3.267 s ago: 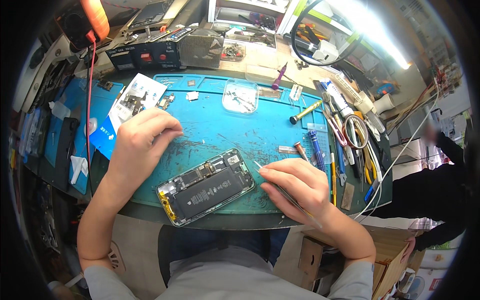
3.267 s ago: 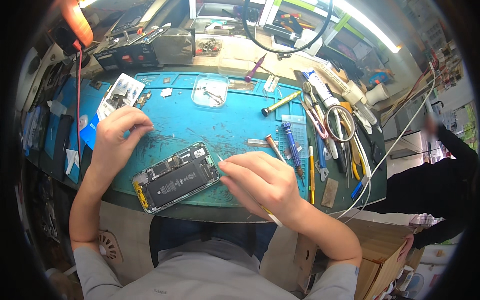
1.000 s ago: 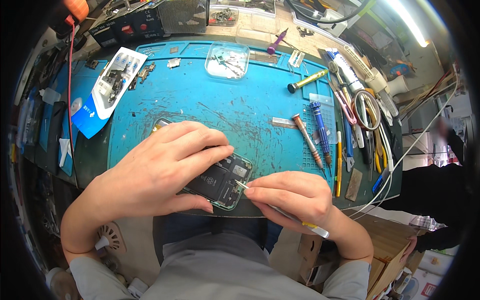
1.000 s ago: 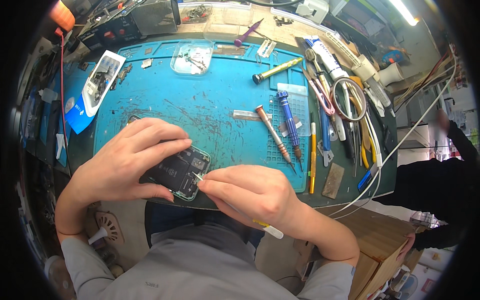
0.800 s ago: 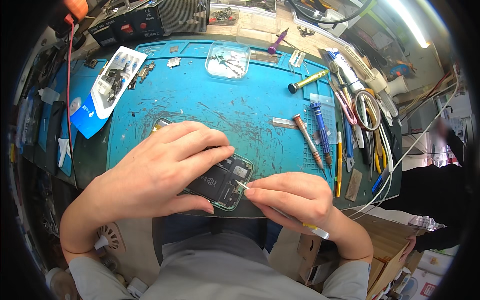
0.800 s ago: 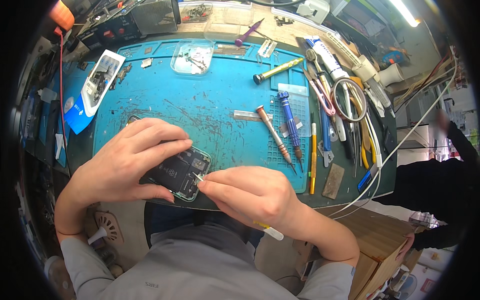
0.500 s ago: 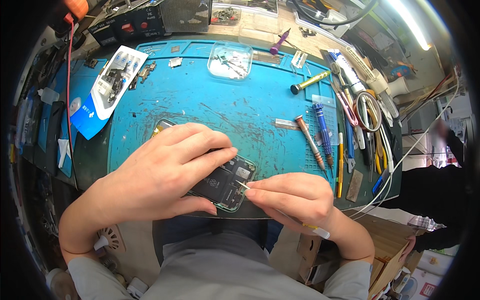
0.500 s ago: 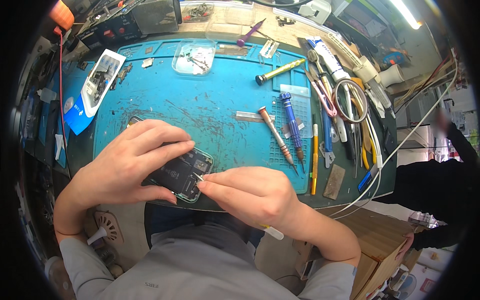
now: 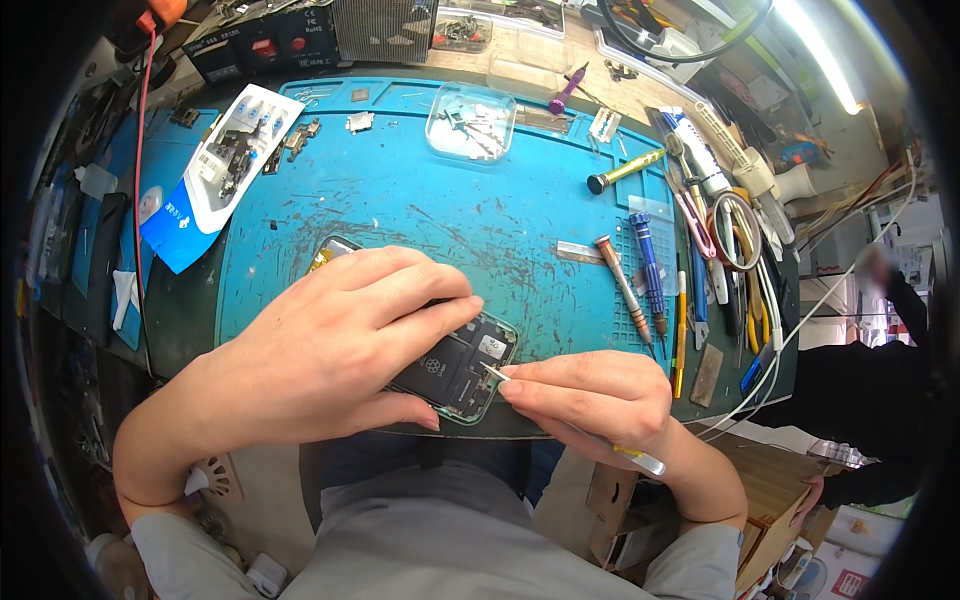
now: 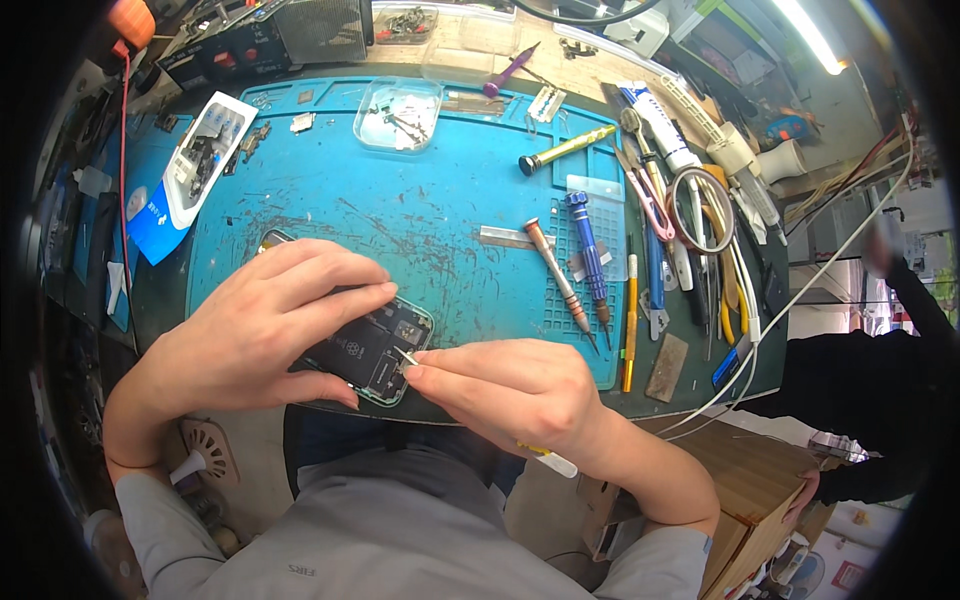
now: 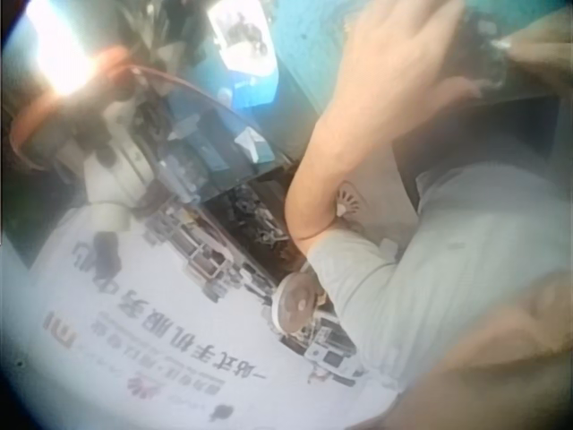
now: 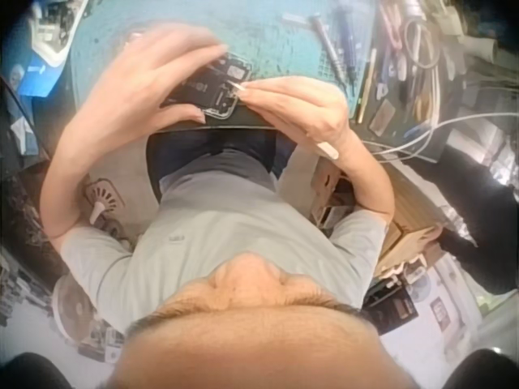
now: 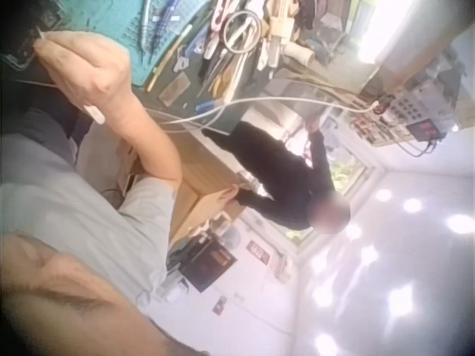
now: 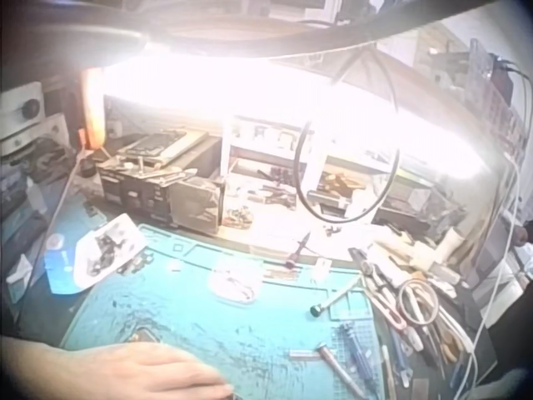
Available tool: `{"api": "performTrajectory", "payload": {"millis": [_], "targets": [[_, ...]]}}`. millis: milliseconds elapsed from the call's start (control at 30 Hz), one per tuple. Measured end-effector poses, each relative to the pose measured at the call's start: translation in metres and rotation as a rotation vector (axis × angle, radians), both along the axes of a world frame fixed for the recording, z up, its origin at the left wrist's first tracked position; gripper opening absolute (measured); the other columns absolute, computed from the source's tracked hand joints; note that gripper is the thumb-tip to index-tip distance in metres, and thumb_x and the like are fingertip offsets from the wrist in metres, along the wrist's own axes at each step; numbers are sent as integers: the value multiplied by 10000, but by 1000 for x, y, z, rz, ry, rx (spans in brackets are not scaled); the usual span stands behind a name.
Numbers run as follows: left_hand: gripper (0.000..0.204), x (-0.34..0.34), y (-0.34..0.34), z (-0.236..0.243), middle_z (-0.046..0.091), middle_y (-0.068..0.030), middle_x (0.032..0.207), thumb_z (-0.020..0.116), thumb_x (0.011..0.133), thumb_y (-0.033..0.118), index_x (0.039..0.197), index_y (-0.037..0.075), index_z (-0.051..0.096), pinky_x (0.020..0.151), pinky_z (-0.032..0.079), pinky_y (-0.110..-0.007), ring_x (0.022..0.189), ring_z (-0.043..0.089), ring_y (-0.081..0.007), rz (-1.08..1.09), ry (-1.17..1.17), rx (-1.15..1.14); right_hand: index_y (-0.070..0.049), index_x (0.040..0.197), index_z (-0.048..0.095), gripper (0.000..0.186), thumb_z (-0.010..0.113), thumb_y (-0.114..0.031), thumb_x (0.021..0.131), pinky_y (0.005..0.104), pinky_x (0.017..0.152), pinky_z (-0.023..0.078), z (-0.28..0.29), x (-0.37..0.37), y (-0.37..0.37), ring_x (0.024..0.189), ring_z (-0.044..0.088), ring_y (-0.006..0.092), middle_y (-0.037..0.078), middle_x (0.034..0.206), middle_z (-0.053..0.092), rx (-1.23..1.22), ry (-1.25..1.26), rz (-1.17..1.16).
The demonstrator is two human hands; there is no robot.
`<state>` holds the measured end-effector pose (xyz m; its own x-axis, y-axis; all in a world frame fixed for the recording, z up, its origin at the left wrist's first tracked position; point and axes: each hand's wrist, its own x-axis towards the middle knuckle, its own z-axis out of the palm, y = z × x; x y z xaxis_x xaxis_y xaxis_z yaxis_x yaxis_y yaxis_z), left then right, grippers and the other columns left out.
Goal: The person disassembles a smartphone on a workbench, using a screwdriver and tweezers to remove screws and small internal components. They place removed parts into a small plastic container and continue to manipulate the phone's internal assembly.
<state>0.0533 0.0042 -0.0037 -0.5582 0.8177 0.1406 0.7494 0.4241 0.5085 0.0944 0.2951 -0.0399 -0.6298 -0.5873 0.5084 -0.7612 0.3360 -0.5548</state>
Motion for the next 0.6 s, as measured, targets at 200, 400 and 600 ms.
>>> {"api": "performTrajectory", "payload": {"millis": [200, 400, 600], "targets": [[877, 0, 0, 0, 659, -139, 1398, 950, 687, 369, 1415, -25, 660, 1064, 538, -482, 1250, 648, -369, 1, 5, -3, -51, 1118, 853, 328, 910, 18, 803, 311, 706, 664, 1, -1, 2, 878, 836, 242, 130, 1059, 850, -12, -76, 22], [883, 0, 1, 0, 658, -137, 1396, 954, 670, 353, 1412, -28, 662, 1061, 540, -483, 1249, 650, -368, 3, 0, -4, -38, 1142, 847, 342, 907, 14, 810, 323, 736, 674, 1, -2, 4, 910, 841, 262, 148, 1079, 848, -24, -118, 46], [887, 0, 1, 1, 656, -141, 1394, 954, 667, 350, 1413, -29, 661, 1062, 540, -488, 1250, 649, -371, 1, -7, -7, -26, 1133, 841, 326, 903, 18, 816, 325, 744, 672, 3, -3, 4, 914, 841, 264, 153, 1069, 846, -39, -164, 52]]}}
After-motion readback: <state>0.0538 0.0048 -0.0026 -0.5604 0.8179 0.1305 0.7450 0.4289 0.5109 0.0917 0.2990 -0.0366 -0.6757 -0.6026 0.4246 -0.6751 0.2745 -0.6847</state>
